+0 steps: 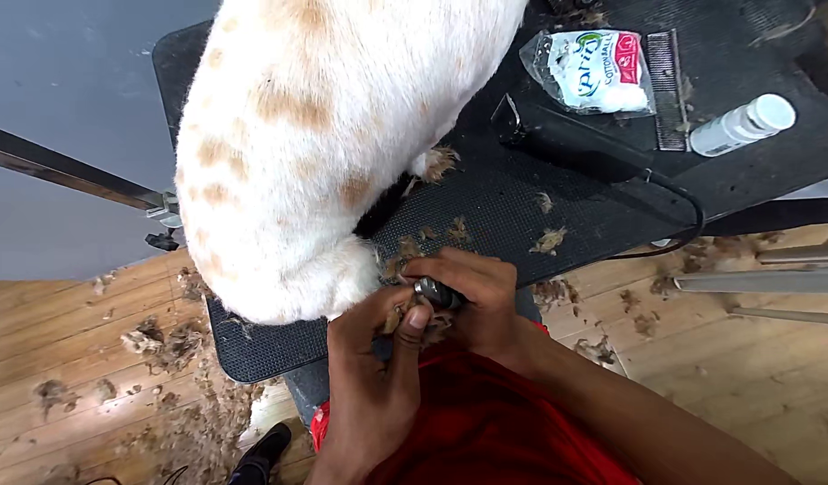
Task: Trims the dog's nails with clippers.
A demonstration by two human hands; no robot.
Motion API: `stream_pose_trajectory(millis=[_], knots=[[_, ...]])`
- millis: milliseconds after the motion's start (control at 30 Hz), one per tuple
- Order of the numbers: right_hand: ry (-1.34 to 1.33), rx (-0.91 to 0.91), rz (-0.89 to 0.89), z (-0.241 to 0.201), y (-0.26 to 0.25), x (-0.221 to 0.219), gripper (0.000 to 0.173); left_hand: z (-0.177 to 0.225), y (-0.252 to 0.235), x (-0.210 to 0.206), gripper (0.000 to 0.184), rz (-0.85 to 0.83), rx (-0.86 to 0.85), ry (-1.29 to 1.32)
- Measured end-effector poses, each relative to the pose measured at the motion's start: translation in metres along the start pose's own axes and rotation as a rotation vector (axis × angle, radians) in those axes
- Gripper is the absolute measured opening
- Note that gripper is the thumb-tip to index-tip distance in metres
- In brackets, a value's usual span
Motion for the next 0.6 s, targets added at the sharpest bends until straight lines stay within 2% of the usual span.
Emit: stream_pose_trajectory(millis=[233,400,533,600], knots=[[0.086,0.071,-0.161,-0.005,-0.008,0.013,0.028,0.001,-0.001,0.002,0.015,-0.013,0.006,0.0],[0.097,0.097,-0.171,-0.004,-0.009,0.016,0.024,0.001,-0.001,0.001,0.015,-0.027,0.004,-0.004],[-0.065,-0.031,-0.109,-0.002,-0.007,0.01,0.025,-0.001,-0.002,0.001,0.012,-0.076,0.008,-0.016],[-0.181,-0.131,-0.034,0.0,-0.005,0.009,0.018,-0.003,-0.004,0.004,0.014,-0.151,0.013,-0.036]])
Point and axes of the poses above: each hand's wrist, its own y-axis away from the middle knuckle, its own x-axis out of the back of the hand, z = x × y, the point moved 4 cm from there along -y, towards the middle knuckle, and after that the axes turned 14 degrees about -y, right-handed, at the moved point
